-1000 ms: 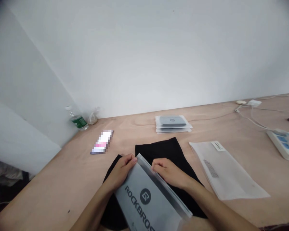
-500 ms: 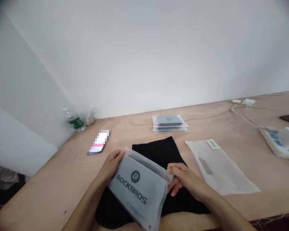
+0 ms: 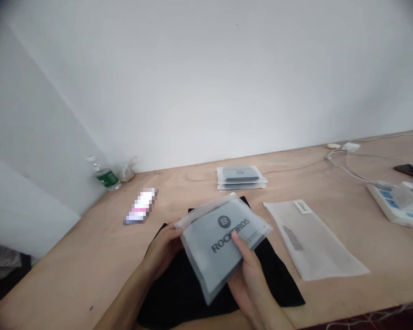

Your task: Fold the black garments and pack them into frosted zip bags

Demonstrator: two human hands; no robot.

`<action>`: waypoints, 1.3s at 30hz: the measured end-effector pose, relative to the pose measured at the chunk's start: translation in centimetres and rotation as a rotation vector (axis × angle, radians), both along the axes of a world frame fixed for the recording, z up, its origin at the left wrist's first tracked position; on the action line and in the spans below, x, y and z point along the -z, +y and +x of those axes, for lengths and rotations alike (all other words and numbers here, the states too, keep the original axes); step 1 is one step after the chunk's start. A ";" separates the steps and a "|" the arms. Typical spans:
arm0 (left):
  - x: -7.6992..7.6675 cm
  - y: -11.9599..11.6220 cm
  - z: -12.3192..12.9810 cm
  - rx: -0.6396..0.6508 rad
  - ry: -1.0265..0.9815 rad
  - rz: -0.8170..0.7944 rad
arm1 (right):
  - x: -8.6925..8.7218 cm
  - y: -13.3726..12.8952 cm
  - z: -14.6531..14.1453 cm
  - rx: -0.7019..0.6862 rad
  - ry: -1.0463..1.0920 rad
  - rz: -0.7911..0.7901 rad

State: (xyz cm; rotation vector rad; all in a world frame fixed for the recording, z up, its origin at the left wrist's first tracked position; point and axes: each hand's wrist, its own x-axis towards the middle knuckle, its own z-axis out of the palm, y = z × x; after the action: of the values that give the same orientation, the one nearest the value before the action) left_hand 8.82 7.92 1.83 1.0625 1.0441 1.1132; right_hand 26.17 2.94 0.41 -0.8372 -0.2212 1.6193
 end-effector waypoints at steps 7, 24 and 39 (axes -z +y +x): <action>-1.3 -0.1 -1.3 -0.015 0.259 0.156 | -0.5 0.6 1.5 -0.045 -0.124 -0.096; -1.1 -1.0 -0.7 0.324 0.144 -0.203 | -0.8 0.9 1.7 -0.309 -0.323 -0.023; 1.8 0.7 -0.4 0.156 0.091 -0.360 | 0.8 1.5 7.8 -0.077 -0.827 -0.008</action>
State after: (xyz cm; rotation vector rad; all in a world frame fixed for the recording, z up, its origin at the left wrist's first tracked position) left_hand 8.40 8.58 0.04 0.8921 1.1614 0.7233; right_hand 33.93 4.43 -0.37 -1.4854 -0.8317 1.2602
